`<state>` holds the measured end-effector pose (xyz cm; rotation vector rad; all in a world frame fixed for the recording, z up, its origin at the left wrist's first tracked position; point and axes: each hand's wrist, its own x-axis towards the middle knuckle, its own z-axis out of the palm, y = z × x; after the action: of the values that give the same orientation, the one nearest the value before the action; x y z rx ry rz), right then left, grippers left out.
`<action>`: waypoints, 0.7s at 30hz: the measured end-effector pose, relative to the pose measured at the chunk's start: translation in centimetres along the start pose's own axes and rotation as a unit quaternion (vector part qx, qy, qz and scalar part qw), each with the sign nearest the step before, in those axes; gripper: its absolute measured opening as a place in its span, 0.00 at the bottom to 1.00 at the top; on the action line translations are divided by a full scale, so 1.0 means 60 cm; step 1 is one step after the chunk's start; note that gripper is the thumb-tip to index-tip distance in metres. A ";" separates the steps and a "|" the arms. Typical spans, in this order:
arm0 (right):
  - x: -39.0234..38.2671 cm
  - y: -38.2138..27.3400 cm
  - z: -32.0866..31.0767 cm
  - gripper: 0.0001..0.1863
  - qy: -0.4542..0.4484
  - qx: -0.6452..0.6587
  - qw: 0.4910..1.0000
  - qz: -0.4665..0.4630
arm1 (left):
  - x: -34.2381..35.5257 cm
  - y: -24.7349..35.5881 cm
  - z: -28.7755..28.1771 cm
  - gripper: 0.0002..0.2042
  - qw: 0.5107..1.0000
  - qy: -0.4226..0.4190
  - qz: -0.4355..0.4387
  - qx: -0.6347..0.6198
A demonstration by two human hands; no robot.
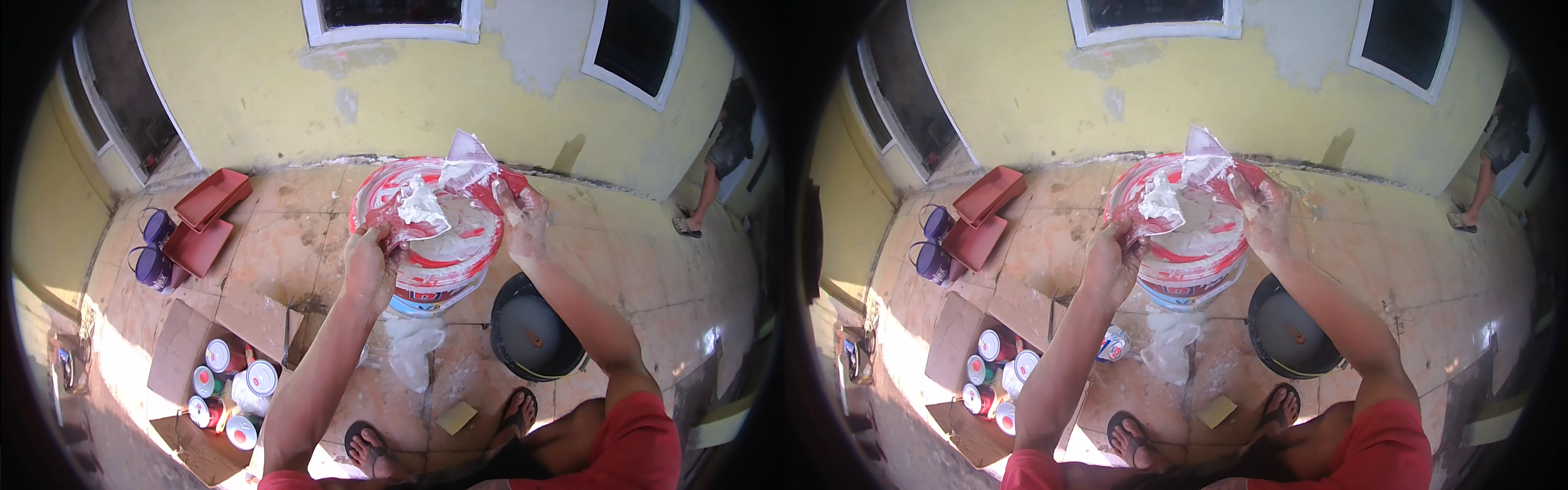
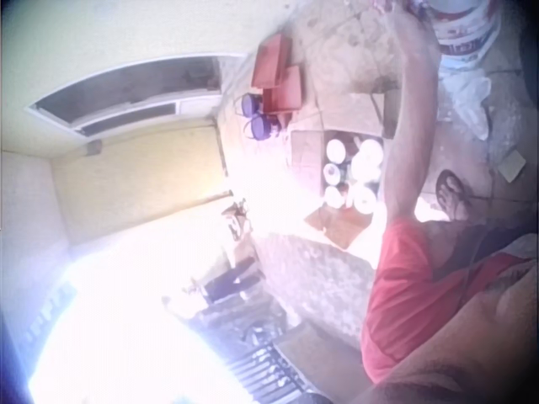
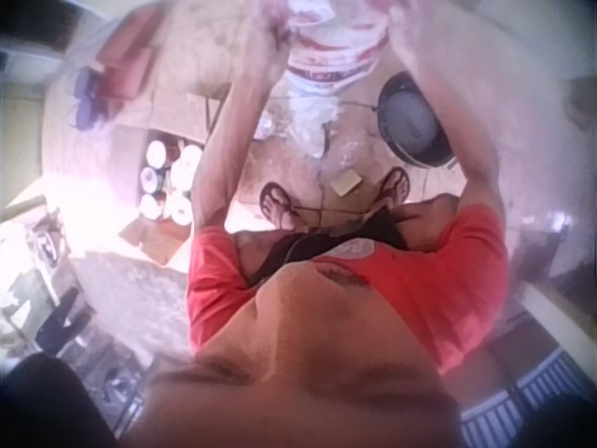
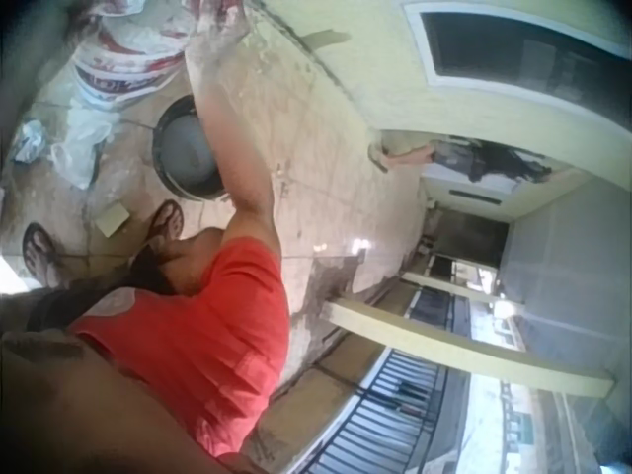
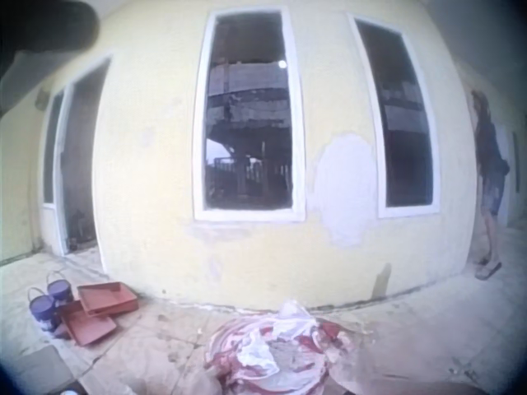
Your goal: The person mixes white plaster in a bucket using a trowel, then applies the plaster to a wall near a window frame. The person uses a trowel to spread and smooth the plaster on the wall surface.
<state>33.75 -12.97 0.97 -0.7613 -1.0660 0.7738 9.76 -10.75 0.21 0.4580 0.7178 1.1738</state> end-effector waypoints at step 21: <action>-0.066 -0.017 0.019 0.21 -0.146 -0.317 0.910 -0.223 | -0.021 -0.011 0.044 0.06 0.997 -0.009 -0.043 -0.063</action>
<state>31.71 -16.64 0.32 -0.9086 -1.7297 0.1299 11.80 -12.04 1.93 0.3285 0.6383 1.1265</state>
